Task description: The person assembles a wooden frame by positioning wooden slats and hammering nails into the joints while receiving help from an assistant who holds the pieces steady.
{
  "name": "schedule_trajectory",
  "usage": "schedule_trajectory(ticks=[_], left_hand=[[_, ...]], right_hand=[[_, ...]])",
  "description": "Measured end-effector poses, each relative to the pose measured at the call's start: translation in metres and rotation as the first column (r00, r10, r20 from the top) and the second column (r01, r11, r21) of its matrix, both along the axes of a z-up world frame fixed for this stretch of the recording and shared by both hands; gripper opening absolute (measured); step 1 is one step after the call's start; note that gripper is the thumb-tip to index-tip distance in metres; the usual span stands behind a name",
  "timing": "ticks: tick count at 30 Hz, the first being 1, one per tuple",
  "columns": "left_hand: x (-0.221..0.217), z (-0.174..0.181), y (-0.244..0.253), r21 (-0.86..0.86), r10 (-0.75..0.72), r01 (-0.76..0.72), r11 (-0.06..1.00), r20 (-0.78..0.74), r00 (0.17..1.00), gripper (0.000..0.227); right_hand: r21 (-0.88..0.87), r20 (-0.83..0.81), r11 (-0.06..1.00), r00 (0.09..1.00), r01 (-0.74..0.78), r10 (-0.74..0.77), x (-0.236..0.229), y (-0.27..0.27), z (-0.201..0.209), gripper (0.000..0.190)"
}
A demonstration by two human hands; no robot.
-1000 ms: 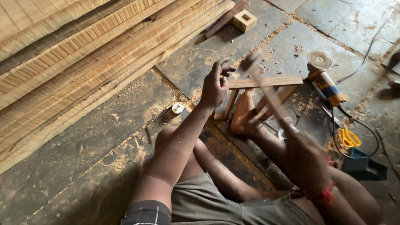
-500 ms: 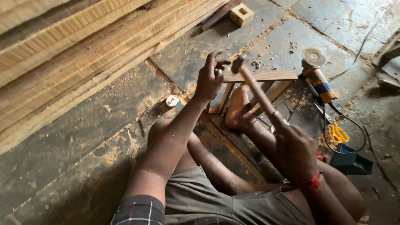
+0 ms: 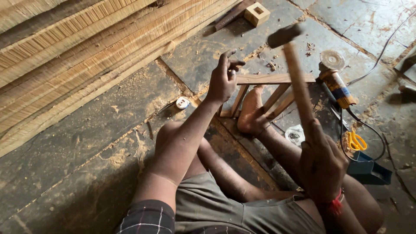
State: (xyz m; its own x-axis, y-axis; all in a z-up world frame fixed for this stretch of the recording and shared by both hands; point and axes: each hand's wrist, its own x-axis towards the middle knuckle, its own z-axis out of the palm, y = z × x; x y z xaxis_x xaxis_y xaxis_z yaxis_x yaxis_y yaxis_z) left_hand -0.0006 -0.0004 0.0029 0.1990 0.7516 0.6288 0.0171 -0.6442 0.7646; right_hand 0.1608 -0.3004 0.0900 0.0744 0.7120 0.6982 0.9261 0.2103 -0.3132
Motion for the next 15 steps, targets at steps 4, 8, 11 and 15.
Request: schedule_trajectory(ticks=[4, 8, 11, 15], left_hand=[[-0.001, 0.0, -0.001, -0.098, -0.07, 0.074, 0.992, 0.043, 0.997, 0.063], [-0.002, -0.003, 0.002, -0.121, -0.035, 0.035, 0.992, 0.005, 0.999, 0.065], [0.003, -0.004, 0.006, -0.047, -0.012, 0.014, 0.999, 0.037, 0.999, 0.059], [0.002, -0.006, 0.007, -0.022, -0.022, 0.023, 0.999, 0.044, 0.999, 0.062]], right_hand=[[-0.272, -0.036, 0.96, 0.998, -0.061, 0.053, -0.006, 0.007, -0.011, 0.051], [-0.169, 0.045, 0.985, 0.999, 0.032, -0.025, 0.004, 0.007, -0.015, 0.05], [-0.15, 0.097, 0.982, 0.99, 0.114, -0.1, 0.001, 0.006, -0.019, 0.049], [-0.295, 0.074, 0.953, 0.996, 0.062, -0.042, -0.002, 0.011, -0.025, 0.055]])
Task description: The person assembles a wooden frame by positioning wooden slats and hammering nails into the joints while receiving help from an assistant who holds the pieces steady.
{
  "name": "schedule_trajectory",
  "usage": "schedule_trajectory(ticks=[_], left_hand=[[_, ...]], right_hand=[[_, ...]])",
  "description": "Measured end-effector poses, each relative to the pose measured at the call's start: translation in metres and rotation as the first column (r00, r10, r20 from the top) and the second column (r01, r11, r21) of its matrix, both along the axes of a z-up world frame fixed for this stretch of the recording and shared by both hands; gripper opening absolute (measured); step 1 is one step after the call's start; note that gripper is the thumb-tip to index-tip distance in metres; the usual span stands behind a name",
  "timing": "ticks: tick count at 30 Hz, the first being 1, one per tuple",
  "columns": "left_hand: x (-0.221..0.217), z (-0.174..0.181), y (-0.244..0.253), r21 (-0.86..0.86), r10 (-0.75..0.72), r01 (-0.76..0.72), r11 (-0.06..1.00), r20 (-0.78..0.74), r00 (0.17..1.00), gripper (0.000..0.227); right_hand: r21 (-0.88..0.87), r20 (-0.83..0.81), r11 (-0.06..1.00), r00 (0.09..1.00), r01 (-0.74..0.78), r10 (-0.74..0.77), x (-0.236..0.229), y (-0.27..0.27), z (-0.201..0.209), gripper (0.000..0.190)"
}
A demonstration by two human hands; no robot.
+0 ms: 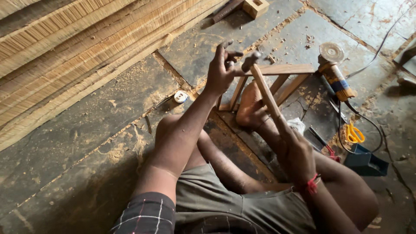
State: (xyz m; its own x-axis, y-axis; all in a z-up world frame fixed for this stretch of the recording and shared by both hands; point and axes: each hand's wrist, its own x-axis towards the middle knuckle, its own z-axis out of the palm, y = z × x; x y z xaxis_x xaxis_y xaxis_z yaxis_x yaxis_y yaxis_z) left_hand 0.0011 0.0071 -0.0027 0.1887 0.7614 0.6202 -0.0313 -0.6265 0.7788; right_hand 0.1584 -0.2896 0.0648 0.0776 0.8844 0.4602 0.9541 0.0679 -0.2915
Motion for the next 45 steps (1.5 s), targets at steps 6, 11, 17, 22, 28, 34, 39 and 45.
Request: schedule_trajectory(ticks=[6, 11, 17, 22, 28, 34, 39, 45], left_hand=[[0.005, -0.018, 0.002, -0.107, 0.059, -0.047, 0.993, 0.104, 0.993, 0.045], [0.012, -0.035, -0.005, -0.189, 0.016, 0.024, 0.982, 0.206, 0.978, 0.027], [0.006, -0.023, -0.015, -0.358, -0.041, 0.099, 0.929, 0.167, 0.985, 0.036], [0.003, -0.016, -0.018, -0.257, -0.048, 0.086, 0.963, 0.152, 0.987, 0.044], [0.005, -0.022, -0.015, -0.253, -0.048, 0.079, 0.964, 0.126, 0.991, 0.044], [0.006, -0.02, -0.014, -0.27, -0.08, 0.116, 0.956, 0.139, 0.987, 0.046], [0.005, -0.021, -0.016, -0.277, -0.01, 0.037, 0.96, 0.096, 0.995, 0.043], [0.007, -0.021, -0.013, -0.216, -0.052, 0.081, 0.973, 0.133, 0.99, 0.044]], right_hand=[[0.276, -0.162, 0.957, 0.977, -0.088, 0.137, 0.005, -0.002, 0.0, 0.055], [0.173, -0.496, 0.975, 0.843, -0.142, 0.211, -0.001, -0.01, 0.027, 0.074], [0.196, 0.058, 0.961, 0.981, -0.194, 0.186, 0.002, 0.047, 0.044, 0.055], [0.078, 0.054, 0.957, 0.96, -0.278, 0.275, 0.001, 0.072, 0.042, 0.067], [0.204, -0.094, 0.979, 0.995, -0.021, 0.041, -0.002, 0.059, 0.049, 0.061], [0.172, 0.093, 0.931, 0.946, -0.322, 0.31, 0.003, 0.063, 0.035, 0.061], [0.171, -0.035, 0.985, 0.998, -0.039, 0.046, 0.008, 0.06, 0.029, 0.064], [0.037, -0.086, 0.984, 0.981, -0.172, 0.175, 0.005, 0.069, 0.025, 0.071]])
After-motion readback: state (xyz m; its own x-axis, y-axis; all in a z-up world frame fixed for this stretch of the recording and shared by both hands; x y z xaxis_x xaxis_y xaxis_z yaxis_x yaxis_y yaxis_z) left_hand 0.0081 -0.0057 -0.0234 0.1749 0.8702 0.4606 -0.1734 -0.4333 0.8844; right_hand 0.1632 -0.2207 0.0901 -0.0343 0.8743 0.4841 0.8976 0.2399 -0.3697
